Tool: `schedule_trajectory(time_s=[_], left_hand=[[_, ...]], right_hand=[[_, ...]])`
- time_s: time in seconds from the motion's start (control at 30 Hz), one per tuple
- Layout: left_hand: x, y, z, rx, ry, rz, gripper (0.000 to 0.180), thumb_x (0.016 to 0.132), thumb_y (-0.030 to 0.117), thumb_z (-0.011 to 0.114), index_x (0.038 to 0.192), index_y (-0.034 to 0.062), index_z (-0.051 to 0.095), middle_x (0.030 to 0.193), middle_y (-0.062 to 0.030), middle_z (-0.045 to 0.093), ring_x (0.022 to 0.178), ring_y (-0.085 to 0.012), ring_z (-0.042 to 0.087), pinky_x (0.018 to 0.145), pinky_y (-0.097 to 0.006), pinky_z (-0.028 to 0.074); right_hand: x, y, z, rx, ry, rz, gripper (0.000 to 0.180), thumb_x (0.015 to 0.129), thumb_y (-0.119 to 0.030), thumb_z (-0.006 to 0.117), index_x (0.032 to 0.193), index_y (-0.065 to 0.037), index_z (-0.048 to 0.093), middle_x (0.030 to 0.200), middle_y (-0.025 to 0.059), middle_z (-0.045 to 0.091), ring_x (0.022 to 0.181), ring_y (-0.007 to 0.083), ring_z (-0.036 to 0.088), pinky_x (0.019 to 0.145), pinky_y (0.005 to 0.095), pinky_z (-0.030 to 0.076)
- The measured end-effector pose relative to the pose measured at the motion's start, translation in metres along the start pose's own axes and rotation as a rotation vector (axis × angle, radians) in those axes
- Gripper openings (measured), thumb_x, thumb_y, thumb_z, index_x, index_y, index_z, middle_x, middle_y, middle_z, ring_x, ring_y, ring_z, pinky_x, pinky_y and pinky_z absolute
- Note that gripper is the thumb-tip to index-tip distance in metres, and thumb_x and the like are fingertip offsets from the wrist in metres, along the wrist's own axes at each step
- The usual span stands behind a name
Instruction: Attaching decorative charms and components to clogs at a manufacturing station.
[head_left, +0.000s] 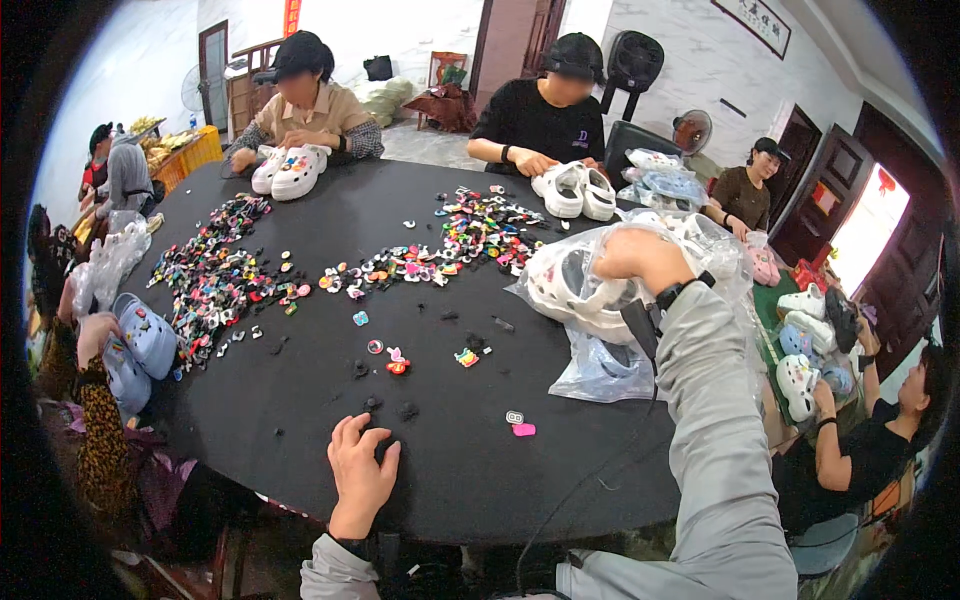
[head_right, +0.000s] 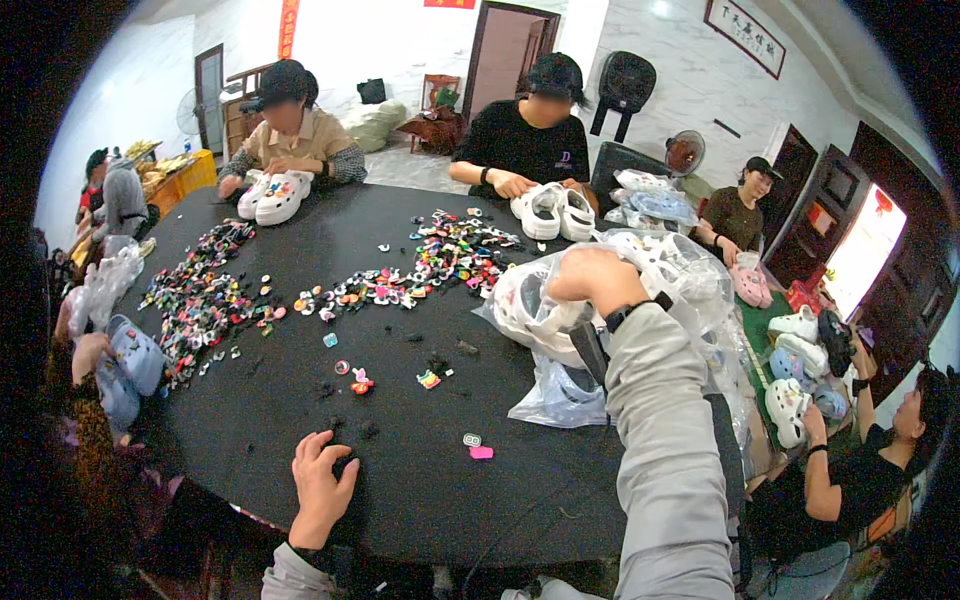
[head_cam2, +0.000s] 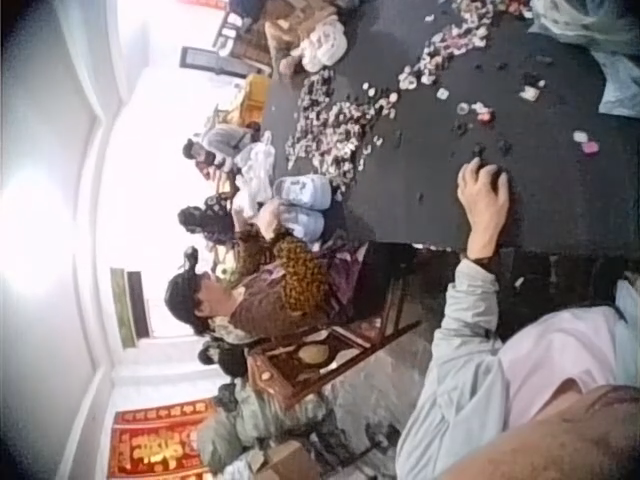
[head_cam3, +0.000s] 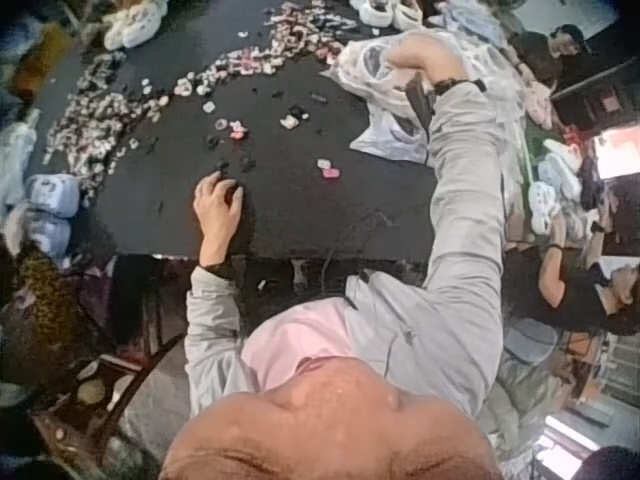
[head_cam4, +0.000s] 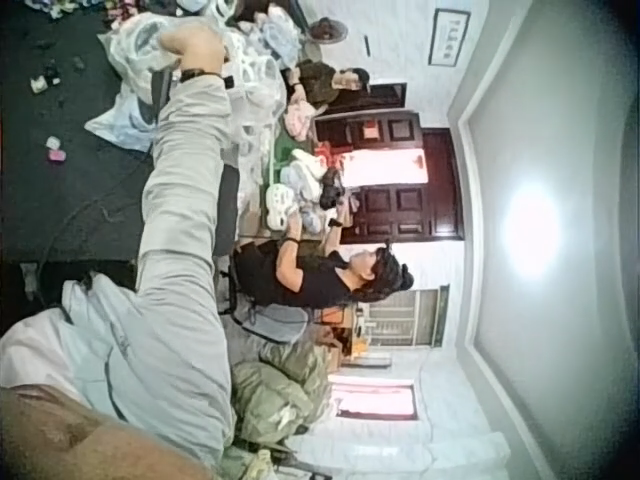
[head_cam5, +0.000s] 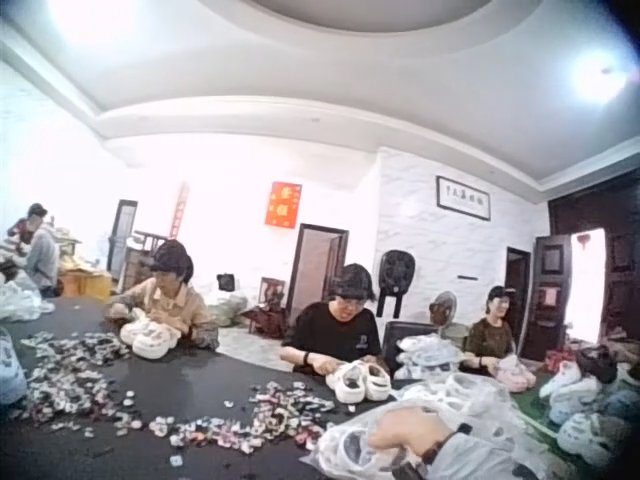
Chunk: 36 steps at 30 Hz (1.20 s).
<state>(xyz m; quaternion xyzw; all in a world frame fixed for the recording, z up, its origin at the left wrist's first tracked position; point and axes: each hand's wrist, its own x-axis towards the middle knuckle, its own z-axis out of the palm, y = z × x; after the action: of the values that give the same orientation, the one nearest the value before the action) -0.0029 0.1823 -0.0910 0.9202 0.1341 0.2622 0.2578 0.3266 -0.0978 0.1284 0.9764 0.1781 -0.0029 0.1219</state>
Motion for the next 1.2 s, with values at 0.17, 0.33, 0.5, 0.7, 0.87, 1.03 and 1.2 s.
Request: schedule_trajectory(time_s=[0.17, 0.33, 0.5, 0.7, 0.87, 1.03, 1.2], left_hand=[[-0.001, -0.001, 0.003, -0.034, 0.021, -0.012, 0.021, 0.074, 0.015, 0.076, 0.094, 0.0092, 0.070, 0.122, -0.0127, 0.058, 0.124, -0.0375, 0.046, 0.098, -0.048, 0.037], [-0.001, 0.001, -0.003, -0.046, 0.025, -0.014, 0.021, 0.074, 0.015, 0.075, 0.093, 0.0086, 0.069, 0.120, -0.0128, 0.059, 0.123, -0.0375, 0.047, 0.098, -0.048, 0.038], [0.001, 0.000, -0.002, -0.074, 0.044, -0.006, 0.020, 0.075, 0.016, 0.074, 0.093, 0.0088, 0.069, 0.119, -0.0129, 0.060, 0.121, -0.0379, 0.049, 0.097, -0.048, 0.039], [0.000, -0.003, 0.004, -0.067, 0.078, 0.012, 0.019, 0.075, 0.015, 0.075, 0.092, 0.0088, 0.069, 0.118, -0.0123, 0.061, 0.120, -0.0376, 0.050, 0.096, -0.048, 0.040], [-0.001, -0.008, 0.006, -0.077, 0.083, 0.013, 0.019, 0.075, 0.016, 0.075, 0.091, 0.0089, 0.069, 0.116, -0.0115, 0.061, 0.120, -0.0353, 0.050, 0.096, -0.047, 0.040], [0.004, -0.001, 0.006, -0.239, 0.182, 0.010, 0.019, 0.078, 0.014, 0.073, 0.094, 0.0060, 0.067, 0.114, -0.0134, 0.061, 0.114, -0.0342, 0.053, 0.092, -0.043, 0.043], [-0.013, 0.004, 0.002, -0.845, 0.038, -0.287, 0.015, 0.091, 0.015, 0.064, 0.099, 0.0021, 0.065, 0.110, -0.0112, 0.065, 0.095, -0.0201, 0.064, 0.076, -0.030, 0.051]], right_hand=[[0.007, 0.005, -0.014, -0.051, -0.106, 0.107, 0.055, 0.065, -0.048, 0.073, 0.104, -0.009, 0.072, 0.114, 0.0136, 0.068, 0.107, 0.0296, 0.064, 0.091, 0.0394, 0.050], [0.008, 0.012, -0.018, -0.204, -0.270, 0.040, 0.049, 0.065, -0.037, 0.073, 0.102, -0.005, 0.072, 0.110, 0.0172, 0.069, 0.101, 0.0309, 0.067, 0.085, 0.0401, 0.053], [0.003, 0.013, -0.001, -0.183, -0.127, 0.093, 0.041, 0.070, -0.031, 0.068, 0.101, -0.004, 0.072, 0.109, 0.0187, 0.069, 0.102, 0.0337, 0.066, 0.085, 0.0413, 0.052], [-0.009, 0.045, 0.004, -0.283, 0.009, 0.075, 0.029, 0.078, -0.021, 0.057, 0.093, -0.003, 0.073, 0.107, 0.0211, 0.068, 0.100, 0.0363, 0.065, 0.086, 0.0423, 0.051], [-0.081, 0.069, -0.009, -0.211, 0.343, -0.147, 0.027, 0.082, -0.022, 0.055, 0.093, -0.002, 0.070, 0.102, 0.0218, 0.067, 0.099, 0.0388, 0.062, 0.086, 0.0453, 0.049], [-0.190, 0.062, -0.026, -0.320, 0.849, -0.482, 0.017, 0.070, -0.013, 0.060, 0.084, -0.002, 0.062, 0.083, 0.0184, 0.060, 0.085, 0.0397, 0.057, 0.077, 0.0514, 0.044], [-0.291, -0.006, -0.028, -0.243, 0.734, -0.657, 0.024, 0.058, -0.016, 0.064, 0.079, -0.005, 0.060, 0.074, 0.0106, 0.053, 0.078, 0.0307, 0.056, 0.074, 0.0515, 0.044]])
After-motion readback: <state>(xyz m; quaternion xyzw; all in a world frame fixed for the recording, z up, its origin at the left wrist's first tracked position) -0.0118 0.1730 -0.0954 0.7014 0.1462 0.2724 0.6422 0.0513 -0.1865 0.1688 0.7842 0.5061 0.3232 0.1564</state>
